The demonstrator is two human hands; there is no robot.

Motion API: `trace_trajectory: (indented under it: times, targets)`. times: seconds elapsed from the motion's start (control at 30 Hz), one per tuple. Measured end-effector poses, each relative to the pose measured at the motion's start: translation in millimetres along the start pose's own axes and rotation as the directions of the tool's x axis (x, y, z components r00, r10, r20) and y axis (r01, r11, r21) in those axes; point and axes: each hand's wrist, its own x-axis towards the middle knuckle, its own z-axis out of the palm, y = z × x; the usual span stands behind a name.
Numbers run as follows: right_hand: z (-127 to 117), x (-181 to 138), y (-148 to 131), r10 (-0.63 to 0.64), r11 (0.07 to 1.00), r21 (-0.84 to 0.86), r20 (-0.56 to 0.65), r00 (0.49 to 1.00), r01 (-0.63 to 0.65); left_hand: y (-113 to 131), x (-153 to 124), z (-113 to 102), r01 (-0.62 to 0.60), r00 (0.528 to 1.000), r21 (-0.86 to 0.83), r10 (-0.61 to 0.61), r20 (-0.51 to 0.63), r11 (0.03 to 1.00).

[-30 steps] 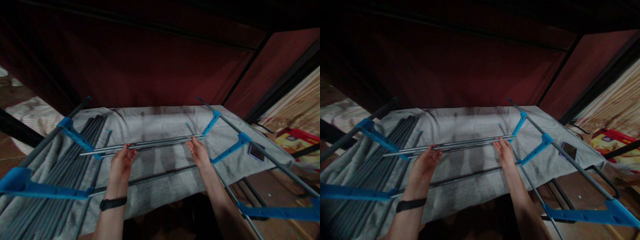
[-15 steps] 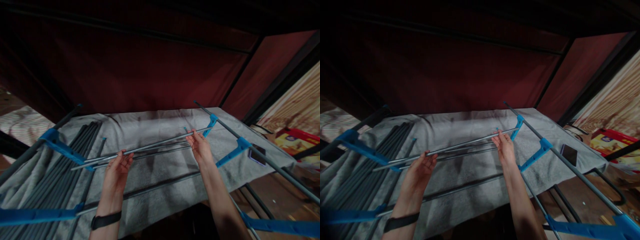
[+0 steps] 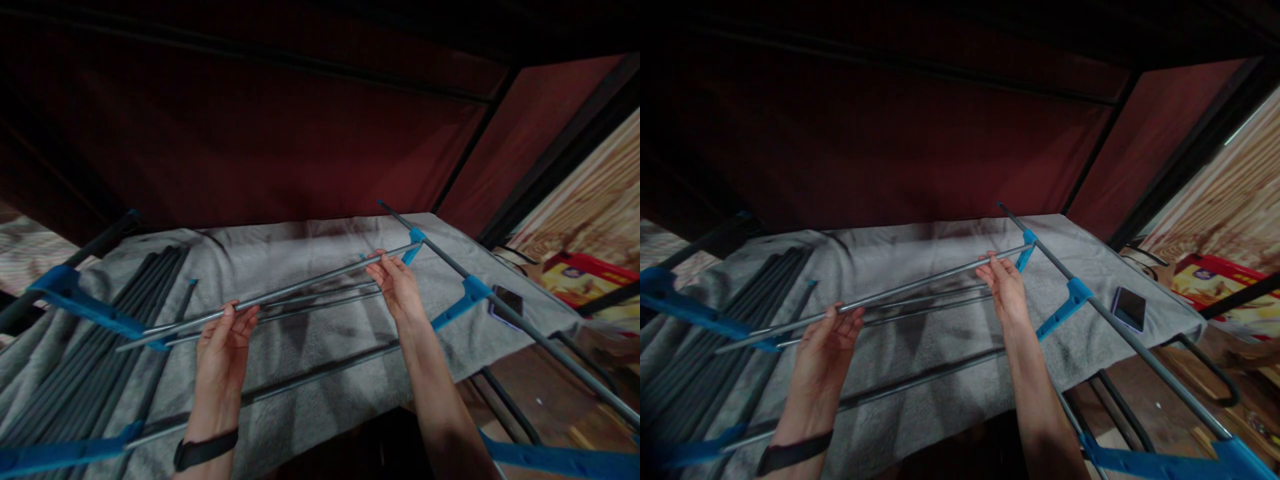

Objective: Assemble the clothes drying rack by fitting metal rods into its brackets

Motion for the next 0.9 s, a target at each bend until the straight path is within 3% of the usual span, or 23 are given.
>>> trace_trajectory:
  times: [0.47,0.9]
  targets:
    - [0,8,1,0.011,1.0,-0.001,-0.009,1.0,-0.011,0,4,4,-0.081,0.997,0.018,0.081,0.006,0.997]
    - [2,11,-2,0.013,0.999,-0.03,-0.017,1.0,-0.014,21,4,22,-0.167,0.984,0.085,0.162,0.069,0.982]
